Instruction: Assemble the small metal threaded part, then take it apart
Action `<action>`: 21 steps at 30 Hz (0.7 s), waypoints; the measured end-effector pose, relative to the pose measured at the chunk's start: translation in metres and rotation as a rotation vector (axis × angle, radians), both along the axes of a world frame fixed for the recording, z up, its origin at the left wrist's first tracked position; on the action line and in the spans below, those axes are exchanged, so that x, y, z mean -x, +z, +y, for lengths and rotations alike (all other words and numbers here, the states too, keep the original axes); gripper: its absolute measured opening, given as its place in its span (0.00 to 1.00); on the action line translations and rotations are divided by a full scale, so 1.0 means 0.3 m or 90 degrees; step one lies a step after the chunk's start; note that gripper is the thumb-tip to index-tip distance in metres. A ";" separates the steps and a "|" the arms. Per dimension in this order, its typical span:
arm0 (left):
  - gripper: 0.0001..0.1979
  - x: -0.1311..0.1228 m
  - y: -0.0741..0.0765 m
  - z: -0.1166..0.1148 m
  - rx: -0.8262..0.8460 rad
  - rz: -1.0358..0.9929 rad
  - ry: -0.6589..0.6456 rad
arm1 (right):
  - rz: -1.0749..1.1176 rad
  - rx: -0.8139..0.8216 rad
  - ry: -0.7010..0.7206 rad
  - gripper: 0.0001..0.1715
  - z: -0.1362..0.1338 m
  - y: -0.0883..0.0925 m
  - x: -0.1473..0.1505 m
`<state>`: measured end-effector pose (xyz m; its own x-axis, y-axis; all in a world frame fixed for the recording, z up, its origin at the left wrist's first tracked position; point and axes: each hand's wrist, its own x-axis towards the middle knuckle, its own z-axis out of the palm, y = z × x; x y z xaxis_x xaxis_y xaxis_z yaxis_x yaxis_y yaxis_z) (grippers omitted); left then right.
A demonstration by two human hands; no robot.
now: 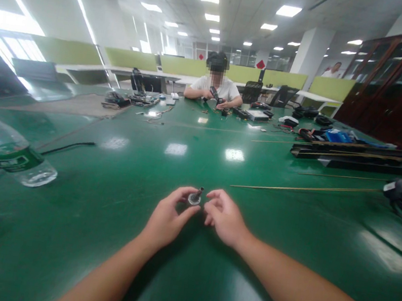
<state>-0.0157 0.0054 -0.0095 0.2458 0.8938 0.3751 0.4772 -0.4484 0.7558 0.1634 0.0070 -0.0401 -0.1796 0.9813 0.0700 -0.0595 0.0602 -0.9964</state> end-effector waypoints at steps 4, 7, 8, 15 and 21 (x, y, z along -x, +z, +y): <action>0.15 0.018 -0.006 0.016 -0.026 0.058 0.016 | -0.069 -0.064 -0.063 0.21 -0.004 0.000 -0.009; 0.15 0.018 -0.009 0.017 -0.031 0.072 -0.020 | -0.099 -0.079 -0.082 0.24 -0.005 0.004 -0.013; 0.15 0.017 -0.010 0.016 -0.032 0.075 -0.036 | -0.104 -0.079 -0.086 0.25 -0.006 0.007 -0.013; 0.18 0.010 0.000 0.007 -0.053 0.067 -0.011 | -0.103 -0.093 -0.063 0.20 -0.009 0.019 -0.017; 0.11 0.016 0.004 0.006 -0.068 0.053 -0.023 | -0.086 -0.105 -0.037 0.12 -0.006 0.020 -0.022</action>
<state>-0.0206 0.0071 -0.0084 0.3116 0.8400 0.4442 0.5178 -0.5421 0.6618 0.1700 0.0053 -0.0340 -0.1418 0.9676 0.2090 0.0817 0.2219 -0.9717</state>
